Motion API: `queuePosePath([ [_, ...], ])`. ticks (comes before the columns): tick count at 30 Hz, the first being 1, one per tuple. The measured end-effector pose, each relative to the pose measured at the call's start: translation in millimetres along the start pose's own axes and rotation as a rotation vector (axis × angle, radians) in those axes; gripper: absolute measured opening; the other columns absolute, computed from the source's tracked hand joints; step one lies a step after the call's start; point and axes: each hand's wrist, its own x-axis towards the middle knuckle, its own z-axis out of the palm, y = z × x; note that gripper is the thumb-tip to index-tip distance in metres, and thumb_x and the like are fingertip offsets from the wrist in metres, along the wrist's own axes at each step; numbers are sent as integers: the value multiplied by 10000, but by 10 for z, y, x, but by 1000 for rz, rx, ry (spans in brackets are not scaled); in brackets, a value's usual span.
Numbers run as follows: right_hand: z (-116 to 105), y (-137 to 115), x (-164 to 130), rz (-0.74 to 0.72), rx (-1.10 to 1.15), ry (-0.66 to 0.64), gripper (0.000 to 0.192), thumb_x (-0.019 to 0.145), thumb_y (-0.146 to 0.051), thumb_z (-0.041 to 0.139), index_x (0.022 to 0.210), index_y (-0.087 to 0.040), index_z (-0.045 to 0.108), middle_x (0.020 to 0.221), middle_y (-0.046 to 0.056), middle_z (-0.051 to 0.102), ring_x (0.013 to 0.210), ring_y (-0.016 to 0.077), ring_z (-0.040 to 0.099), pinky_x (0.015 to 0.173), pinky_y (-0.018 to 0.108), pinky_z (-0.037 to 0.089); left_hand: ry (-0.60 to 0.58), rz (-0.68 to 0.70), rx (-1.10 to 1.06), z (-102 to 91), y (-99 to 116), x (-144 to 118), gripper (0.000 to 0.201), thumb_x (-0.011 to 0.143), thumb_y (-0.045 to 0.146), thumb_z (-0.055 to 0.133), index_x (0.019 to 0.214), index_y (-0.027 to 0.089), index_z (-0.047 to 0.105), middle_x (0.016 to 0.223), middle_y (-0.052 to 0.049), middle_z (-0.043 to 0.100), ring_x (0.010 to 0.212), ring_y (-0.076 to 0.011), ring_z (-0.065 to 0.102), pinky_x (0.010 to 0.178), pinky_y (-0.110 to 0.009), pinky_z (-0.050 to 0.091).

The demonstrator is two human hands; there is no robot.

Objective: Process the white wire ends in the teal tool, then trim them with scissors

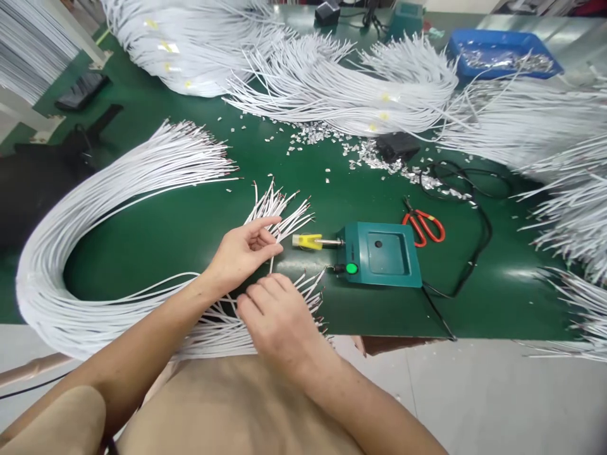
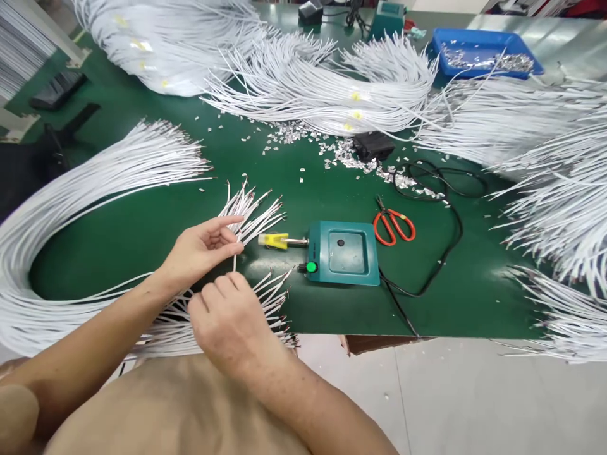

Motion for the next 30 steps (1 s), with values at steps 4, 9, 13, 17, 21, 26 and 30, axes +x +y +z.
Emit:
queuePosePath([
  [4, 149, -78, 27, -45, -54, -64, 240, 866, -66, 394, 742, -157, 577, 732, 55, 575, 708, 197, 491, 695, 354, 405, -22, -6, -41, -48, 54, -45, 441, 711, 263, 712, 1137, 184, 629, 757, 6, 610, 695, -116, 565, 692, -239, 470],
  [9, 245, -104, -20, -65, -185, -113, 221, 851, -83, 418, 833, -98, 638, 805, 132, 635, 819, 265, 564, 882, 470, 401, -125, -90, -48, -10, 70, -176, 254, 682, 283, 741, 907, 175, 692, 705, -4, 610, 639, -116, 559, 629, -228, 470],
  [13, 337, -198, -102, -22, -246, -148, 286, 803, -42, 432, 1014, -16, 623, 1045, 233, 622, 983, 319, 549, 892, 520, 406, -347, -67, 77, -20, 120, -284, 173, 699, 289, 720, 847, 200, 720, 785, -29, 669, 670, -138, 588, 653, -247, 492],
  [17, 354, -222, -115, 96, -197, -153, 259, 813, -100, 472, 1029, -37, 601, 1170, 236, 566, 1100, 325, 497, 948, 484, 395, -360, -87, 168, -257, 178, -221, 300, 731, 323, 684, 1013, 225, 705, 899, -45, 712, 807, -187, 645, 774, -298, 512],
  [21, 301, -207, -77, 185, -166, -176, 128, 800, -122, 492, 893, -124, 580, 1040, 158, 591, 996, 288, 519, 959, 483, 382, 78, -60, 427, -523, 140, -49, 327, 760, 435, 640, 988, 208, 694, 907, -54, 706, 849, -210, 636, 840, -332, 481],
  [26, 285, -307, -109, 157, 5, -260, 128, 783, -53, 476, 811, -177, 492, 788, 50, 536, 723, 211, 492, 626, 339, 430, 158, -3, 724, -509, -42, 114, 529, 761, 520, 589, 1176, 193, 589, 1081, -83, 624, 942, -230, 600, 806, -327, 470],
  [30, 294, -353, -150, 179, 125, -263, 156, 811, -49, 468, 859, -197, 467, 783, 17, 551, 719, 192, 499, 621, 307, 401, 93, -9, 789, -449, -114, 202, 688, 695, 572, 631, 1269, 211, 514, 1129, -89, 578, 918, -230, 599, 764, -319, 467],
])
